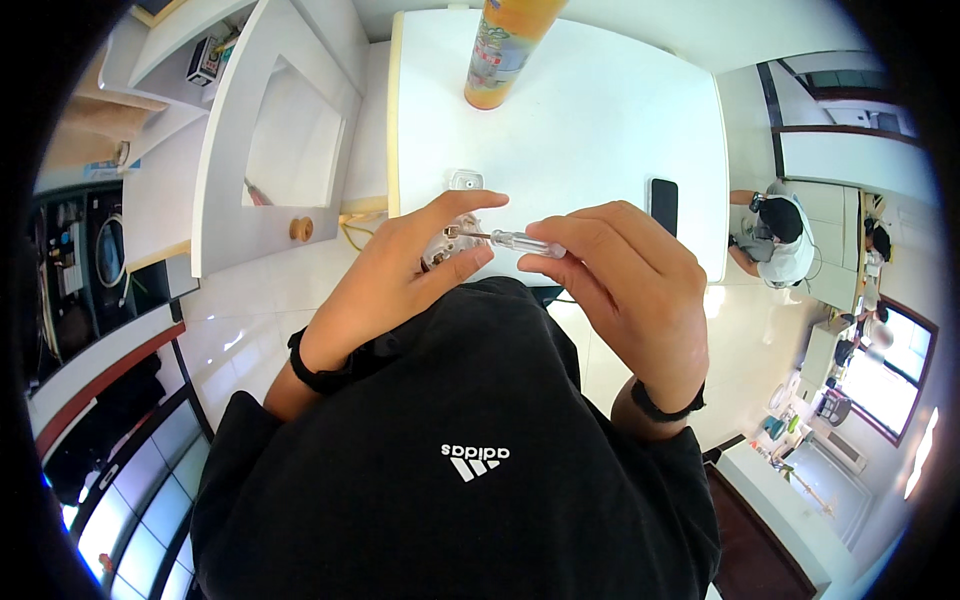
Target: The person unscrews and opens an electrical plug using a screwdriver, removes internal components, and places them on a desk. They then retrieve a wire stripper from a drawer and use it to strip the ends of a wire.
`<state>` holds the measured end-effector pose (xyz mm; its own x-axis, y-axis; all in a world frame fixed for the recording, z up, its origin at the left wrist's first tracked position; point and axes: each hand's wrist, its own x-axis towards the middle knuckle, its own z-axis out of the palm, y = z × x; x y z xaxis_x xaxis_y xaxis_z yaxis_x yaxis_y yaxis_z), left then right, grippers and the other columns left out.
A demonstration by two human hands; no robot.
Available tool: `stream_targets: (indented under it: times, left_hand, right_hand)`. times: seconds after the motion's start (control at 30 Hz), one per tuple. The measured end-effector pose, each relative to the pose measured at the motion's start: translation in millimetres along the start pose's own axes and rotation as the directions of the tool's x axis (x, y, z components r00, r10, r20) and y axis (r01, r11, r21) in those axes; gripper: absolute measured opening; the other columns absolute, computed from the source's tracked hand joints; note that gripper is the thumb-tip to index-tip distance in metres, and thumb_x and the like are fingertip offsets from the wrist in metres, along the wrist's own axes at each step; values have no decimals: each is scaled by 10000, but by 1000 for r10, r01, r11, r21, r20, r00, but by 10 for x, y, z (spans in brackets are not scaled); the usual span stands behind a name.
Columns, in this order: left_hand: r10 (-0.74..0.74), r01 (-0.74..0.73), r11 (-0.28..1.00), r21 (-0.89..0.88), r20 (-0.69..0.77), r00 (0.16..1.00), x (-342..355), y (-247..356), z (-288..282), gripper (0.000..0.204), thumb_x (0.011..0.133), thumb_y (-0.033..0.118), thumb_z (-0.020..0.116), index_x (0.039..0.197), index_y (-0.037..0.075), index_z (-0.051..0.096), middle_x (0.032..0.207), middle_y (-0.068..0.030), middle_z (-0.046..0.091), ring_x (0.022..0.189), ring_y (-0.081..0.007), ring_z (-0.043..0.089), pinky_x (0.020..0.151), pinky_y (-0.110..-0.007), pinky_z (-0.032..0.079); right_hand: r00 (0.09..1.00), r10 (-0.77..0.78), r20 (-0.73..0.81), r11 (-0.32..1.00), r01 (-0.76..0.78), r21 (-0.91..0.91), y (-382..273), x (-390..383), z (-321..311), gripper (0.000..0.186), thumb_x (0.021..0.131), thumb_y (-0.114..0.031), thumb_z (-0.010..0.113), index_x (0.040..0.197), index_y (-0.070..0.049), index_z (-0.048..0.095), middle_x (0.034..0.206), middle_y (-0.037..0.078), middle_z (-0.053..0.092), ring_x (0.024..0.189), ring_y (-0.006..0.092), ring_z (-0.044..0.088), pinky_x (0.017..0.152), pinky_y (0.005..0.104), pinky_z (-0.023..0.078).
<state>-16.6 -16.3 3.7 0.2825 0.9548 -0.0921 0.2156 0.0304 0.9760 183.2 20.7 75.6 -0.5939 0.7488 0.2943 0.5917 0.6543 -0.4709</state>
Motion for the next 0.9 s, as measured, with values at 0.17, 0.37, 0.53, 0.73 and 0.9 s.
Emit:
stream_targets:
  times: [0.17,0.37,0.53,0.73,0.9]
  left_hand:
    - [37,-37,999,14,-6,999,-19,-42,-25,350,902,204,612,1229,98,547,1042,-153,659,878,-303,646,783,-341,493]
    - [5,-5,998,70,3,1000,-20,-56,-38,341,906,207,605,1221,89,548,1056,-159,653,927,-327,642,814,-361,487]
    - [-2,3,996,90,-4,1000,-18,-77,-32,330,906,205,604,1204,78,538,1031,-166,654,922,-334,641,810,-358,486]
    - [22,-20,991,129,-18,1000,-15,-154,-8,404,865,180,655,1222,84,492,1002,-176,641,855,-309,638,751,-339,483]
    - [-146,146,989,-18,-42,988,-19,-53,-43,566,790,61,715,1271,91,419,1030,-128,625,803,-159,587,669,-263,459]
  right_hand:
    - [1000,6,-9,999,-6,-33,9,11,30,226,698,-153,800,846,-41,670,706,49,604,574,157,555,483,261,412]
    - [1000,-9,-7,997,9,-83,-20,36,52,230,704,-165,802,830,-40,656,654,38,549,540,155,502,467,278,373]
    - [1000,1,4,994,0,-112,-79,34,94,194,736,-142,782,812,-41,635,641,44,526,544,175,495,475,298,374]
    - [1000,9,6,987,-8,-161,-79,29,147,172,761,-122,765,812,-40,623,644,58,531,542,199,502,478,310,385]
    - [994,65,-91,991,-75,-115,10,8,206,161,767,-111,762,821,-37,629,658,57,558,544,188,520,480,292,399]
